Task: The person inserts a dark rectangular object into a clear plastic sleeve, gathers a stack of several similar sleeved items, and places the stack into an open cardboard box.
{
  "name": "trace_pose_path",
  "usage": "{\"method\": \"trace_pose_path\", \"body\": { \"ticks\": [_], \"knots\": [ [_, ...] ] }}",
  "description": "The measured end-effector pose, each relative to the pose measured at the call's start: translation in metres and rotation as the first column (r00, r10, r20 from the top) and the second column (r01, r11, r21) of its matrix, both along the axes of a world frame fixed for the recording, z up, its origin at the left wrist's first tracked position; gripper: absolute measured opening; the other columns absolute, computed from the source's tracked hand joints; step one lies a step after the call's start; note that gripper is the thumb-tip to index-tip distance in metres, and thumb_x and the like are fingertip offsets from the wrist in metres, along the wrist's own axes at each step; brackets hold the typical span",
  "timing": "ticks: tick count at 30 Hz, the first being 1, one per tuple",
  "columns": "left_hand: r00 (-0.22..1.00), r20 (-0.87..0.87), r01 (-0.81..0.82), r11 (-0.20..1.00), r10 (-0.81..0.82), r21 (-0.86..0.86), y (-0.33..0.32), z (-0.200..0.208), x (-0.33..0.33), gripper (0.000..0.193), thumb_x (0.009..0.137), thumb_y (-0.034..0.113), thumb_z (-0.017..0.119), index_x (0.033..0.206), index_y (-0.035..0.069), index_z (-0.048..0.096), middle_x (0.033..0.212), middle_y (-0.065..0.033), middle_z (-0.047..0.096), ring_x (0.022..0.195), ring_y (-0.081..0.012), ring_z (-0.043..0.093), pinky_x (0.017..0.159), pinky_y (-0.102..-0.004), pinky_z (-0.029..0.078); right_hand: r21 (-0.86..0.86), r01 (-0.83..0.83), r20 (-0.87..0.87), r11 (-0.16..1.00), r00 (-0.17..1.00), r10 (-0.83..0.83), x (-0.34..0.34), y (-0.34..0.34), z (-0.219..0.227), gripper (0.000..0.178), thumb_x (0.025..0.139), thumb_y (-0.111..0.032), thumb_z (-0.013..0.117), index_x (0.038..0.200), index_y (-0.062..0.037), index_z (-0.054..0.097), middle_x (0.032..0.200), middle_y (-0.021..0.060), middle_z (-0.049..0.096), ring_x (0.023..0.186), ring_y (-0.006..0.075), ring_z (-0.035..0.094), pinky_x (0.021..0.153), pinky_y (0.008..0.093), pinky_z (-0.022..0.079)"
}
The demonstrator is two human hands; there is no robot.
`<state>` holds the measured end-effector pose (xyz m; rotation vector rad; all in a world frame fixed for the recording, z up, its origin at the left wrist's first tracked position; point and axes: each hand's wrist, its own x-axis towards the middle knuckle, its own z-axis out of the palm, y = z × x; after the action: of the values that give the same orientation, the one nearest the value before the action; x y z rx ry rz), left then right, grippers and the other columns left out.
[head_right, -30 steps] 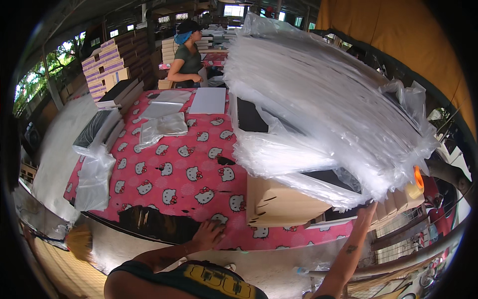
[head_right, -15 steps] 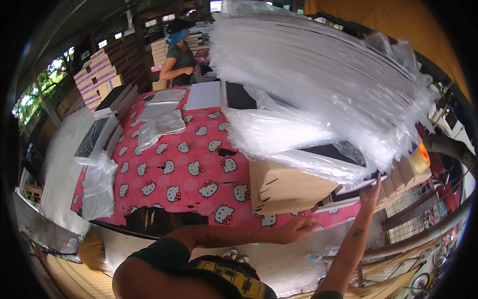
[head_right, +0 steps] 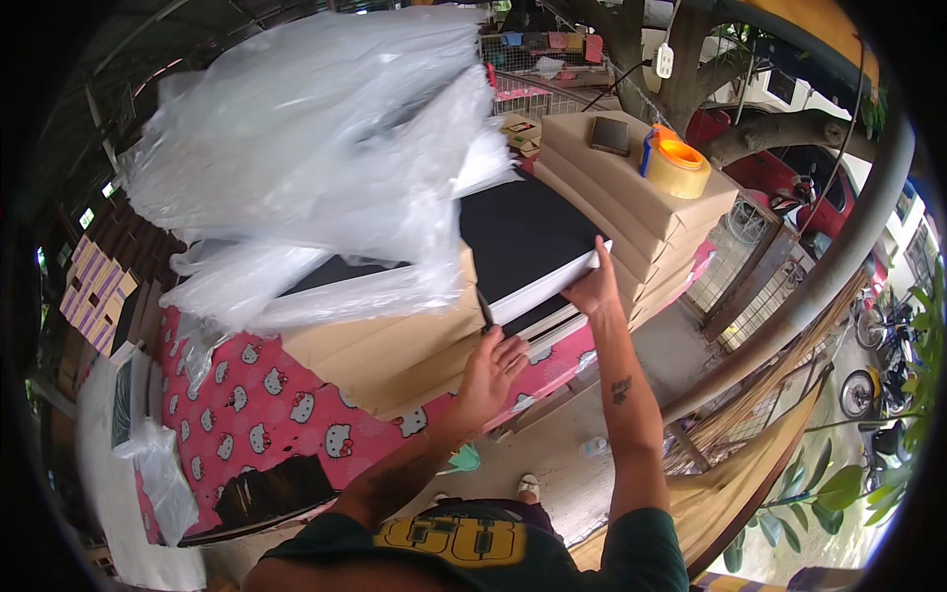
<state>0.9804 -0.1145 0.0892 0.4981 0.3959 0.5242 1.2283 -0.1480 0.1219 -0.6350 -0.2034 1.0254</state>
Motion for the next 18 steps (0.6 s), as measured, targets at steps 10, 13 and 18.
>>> {"method": "trace_pose_path", "body": {
  "ticks": [10,13,18],
  "knots": [
    [0.936,0.013,-0.348,0.929,0.352,-0.122,-0.017,0.013,0.036,0.066,0.086,0.043,0.063,0.123,-0.004,0.036,0.12,-0.0192,0.047,0.116,-0.028,0.051,0.103,-0.0429,0.039,-0.244,0.159,-0.024,0.957,0.985,-0.17,0.017,0.022,0.006,0.05,0.072,-0.045,0.075,0.112,-0.0171,0.064,0.137,0.01,0.045,0.127,0.0347,0.039,0.1,0.0615,0.026],
    [0.917,0.027,-0.393,0.911,0.399,-0.128,-0.023,0.02,0.046,0.073,0.086,0.044,0.063,0.129,-0.006,0.031,0.125,-0.0227,0.044,0.122,-0.0313,0.047,0.105,-0.0433,0.038,-0.255,0.138,-0.062,0.957,0.985,-0.158,0.029,0.028,0.016,0.038,0.071,-0.034,0.076,0.105,-0.0188,0.066,0.118,0.0092,0.054,0.11,0.0297,0.051,0.089,0.0564,0.04],
    [0.927,0.108,-0.355,0.934,0.358,-0.051,-0.01,0.026,0.061,0.075,0.088,0.052,0.058,0.13,-0.005,0.037,0.129,-0.0196,0.046,0.125,-0.0324,0.044,0.107,-0.0459,0.034,-0.218,0.107,-0.037,0.97,0.992,-0.118,0.037,0.028,0.021,0.038,0.07,-0.034,0.076,0.104,-0.019,0.067,0.116,0.0089,0.054,0.109,0.0292,0.051,0.089,0.0529,0.041]
  ]
}}
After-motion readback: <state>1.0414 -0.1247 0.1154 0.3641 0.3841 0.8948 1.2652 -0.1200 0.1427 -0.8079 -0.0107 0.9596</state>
